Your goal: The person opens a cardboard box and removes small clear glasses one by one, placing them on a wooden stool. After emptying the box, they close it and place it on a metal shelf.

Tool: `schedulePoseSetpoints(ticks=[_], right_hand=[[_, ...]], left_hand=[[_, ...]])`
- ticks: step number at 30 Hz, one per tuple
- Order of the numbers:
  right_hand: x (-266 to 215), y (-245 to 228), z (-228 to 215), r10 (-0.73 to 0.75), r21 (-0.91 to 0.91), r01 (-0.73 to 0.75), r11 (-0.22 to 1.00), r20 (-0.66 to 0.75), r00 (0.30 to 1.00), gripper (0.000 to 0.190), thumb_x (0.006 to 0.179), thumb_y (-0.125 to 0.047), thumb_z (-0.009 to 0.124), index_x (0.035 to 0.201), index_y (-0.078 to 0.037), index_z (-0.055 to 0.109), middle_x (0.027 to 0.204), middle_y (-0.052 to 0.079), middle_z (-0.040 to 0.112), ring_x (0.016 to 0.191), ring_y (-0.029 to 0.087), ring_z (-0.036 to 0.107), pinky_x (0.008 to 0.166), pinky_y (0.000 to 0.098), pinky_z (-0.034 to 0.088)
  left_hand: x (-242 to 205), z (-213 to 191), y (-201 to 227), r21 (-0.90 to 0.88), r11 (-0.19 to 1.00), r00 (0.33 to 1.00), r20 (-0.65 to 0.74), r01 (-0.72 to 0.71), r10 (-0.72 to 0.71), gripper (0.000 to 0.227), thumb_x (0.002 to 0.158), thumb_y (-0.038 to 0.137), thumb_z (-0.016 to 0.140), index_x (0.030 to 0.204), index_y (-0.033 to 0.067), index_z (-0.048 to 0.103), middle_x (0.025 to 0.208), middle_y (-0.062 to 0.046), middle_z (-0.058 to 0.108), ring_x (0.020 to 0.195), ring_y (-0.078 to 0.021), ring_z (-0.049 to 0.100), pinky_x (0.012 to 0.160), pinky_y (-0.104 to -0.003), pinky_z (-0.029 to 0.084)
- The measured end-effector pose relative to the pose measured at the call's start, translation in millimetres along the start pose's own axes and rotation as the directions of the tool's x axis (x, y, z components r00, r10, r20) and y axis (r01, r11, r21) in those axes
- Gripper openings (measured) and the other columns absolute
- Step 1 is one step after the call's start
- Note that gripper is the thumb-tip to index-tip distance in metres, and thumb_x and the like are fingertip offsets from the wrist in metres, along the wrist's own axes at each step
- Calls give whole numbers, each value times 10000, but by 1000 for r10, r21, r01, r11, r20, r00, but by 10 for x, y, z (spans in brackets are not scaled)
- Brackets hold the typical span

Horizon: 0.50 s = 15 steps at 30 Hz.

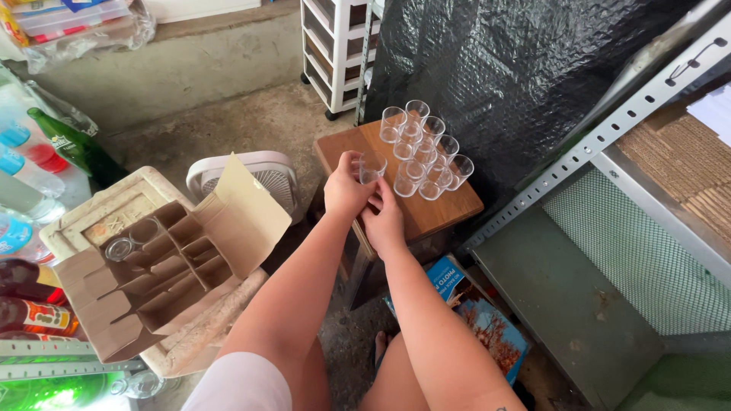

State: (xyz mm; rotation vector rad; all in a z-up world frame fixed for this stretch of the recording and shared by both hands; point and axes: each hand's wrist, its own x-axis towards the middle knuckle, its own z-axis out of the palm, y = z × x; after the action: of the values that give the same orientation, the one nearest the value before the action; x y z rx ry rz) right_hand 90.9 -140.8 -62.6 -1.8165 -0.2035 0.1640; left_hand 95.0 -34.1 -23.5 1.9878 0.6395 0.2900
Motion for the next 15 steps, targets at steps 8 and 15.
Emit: schedulePoseSetpoints(ticks=[8, 15], right_hand=[[35, -143, -8, 95, 182, -100, 978, 37, 995, 761, 960, 62, 542, 1640, -149, 271, 1546, 190, 492, 1284, 316, 617, 873, 394, 681], [124, 3, 0, 108, 192, -107, 976, 4, 994, 773, 960, 76, 479, 1650, -192, 256, 1512, 207, 505, 1209, 298, 650, 789, 379, 707]], left_hand=[[81, 92, 110, 26, 1000, 1000, 22, -15, 14, 562, 782, 329, 819, 1252, 314, 512, 1301, 93, 721, 1197, -187, 696, 1071, -417, 548], [130, 194, 137, 30, 999, 1000, 20, -23, 22, 508, 774, 342, 832, 1159, 245, 514, 1218, 49, 733, 1187, -219, 695, 1048, -443, 552]])
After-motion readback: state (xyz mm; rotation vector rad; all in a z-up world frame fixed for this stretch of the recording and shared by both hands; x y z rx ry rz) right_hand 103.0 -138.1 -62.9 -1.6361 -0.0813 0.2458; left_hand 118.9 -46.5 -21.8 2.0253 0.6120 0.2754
